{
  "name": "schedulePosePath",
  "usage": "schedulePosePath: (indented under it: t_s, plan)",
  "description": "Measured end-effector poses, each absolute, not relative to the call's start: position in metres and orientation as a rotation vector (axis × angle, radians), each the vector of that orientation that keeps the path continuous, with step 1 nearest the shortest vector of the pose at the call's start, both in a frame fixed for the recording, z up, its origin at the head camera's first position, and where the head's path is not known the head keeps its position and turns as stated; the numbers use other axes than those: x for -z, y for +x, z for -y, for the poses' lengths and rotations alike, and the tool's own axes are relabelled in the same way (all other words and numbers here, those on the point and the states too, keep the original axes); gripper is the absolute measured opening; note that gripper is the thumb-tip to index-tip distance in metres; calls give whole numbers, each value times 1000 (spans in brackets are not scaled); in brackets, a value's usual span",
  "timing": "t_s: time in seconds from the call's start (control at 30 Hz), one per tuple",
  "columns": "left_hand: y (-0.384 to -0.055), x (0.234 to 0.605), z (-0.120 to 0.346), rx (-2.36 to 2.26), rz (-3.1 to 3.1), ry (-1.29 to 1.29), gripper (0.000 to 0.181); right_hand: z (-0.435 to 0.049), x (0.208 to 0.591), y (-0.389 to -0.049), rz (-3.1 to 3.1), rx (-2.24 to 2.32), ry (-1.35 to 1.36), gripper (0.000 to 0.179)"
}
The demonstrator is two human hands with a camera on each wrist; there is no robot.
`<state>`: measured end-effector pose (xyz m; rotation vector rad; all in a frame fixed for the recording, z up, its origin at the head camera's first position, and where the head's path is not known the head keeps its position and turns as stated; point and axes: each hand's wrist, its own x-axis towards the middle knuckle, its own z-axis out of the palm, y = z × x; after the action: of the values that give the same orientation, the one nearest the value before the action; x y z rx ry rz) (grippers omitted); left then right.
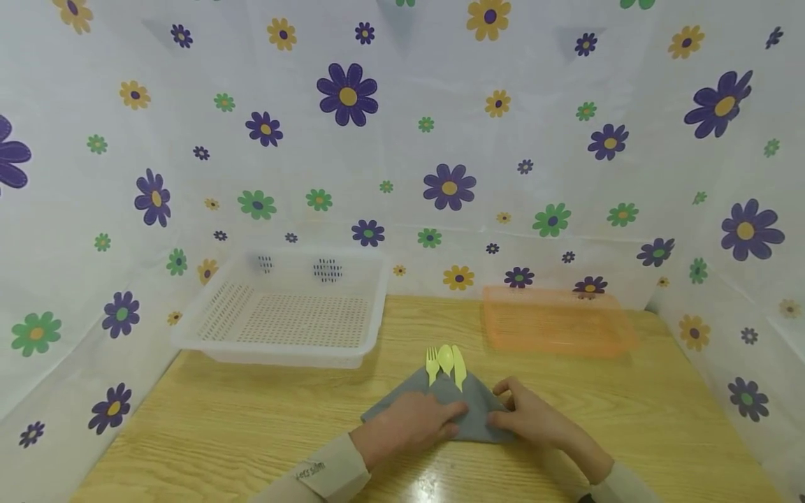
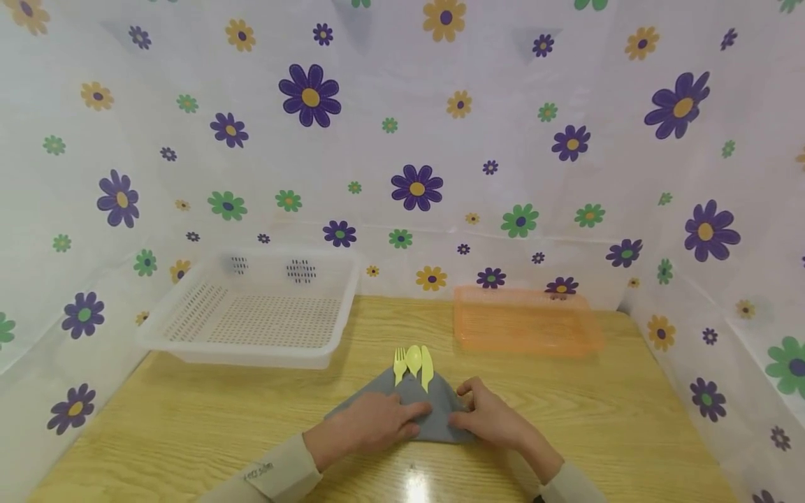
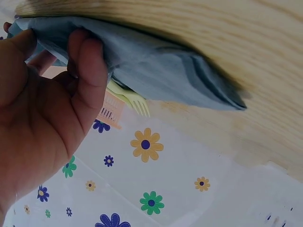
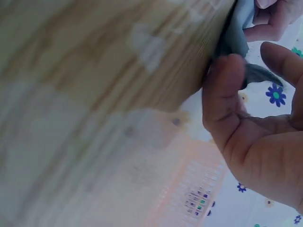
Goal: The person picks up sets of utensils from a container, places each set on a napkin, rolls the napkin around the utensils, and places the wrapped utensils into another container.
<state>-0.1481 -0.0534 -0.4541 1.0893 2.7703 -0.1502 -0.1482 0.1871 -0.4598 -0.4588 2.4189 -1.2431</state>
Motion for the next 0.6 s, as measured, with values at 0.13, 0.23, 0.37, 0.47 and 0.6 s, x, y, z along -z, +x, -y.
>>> schedulePosePath:
  t_s: [0.13, 0.23, 0.37, 0.47, 0.6]
  plan:
    - [-149, 455, 55, 134, -2763, 1102, 35, -186, 456, -147, -2314, 1307, -453, 49]
    - [-150, 456, 55, 133, -2768, 1113, 35, -184, 456, -148, -2320, 1279, -461, 28]
    - [-151, 455, 56, 145, -2799, 1147, 33, -182, 455, -150, -2364, 1252, -453, 20]
    - [-152, 454, 56, 145, -2812, 1163, 32, -182, 453, -150, -2390, 1258, -449, 20]
    - [-152, 454, 56, 115, -2789, 1135, 33, -183, 453, -146, -2340, 1348, -421, 18]
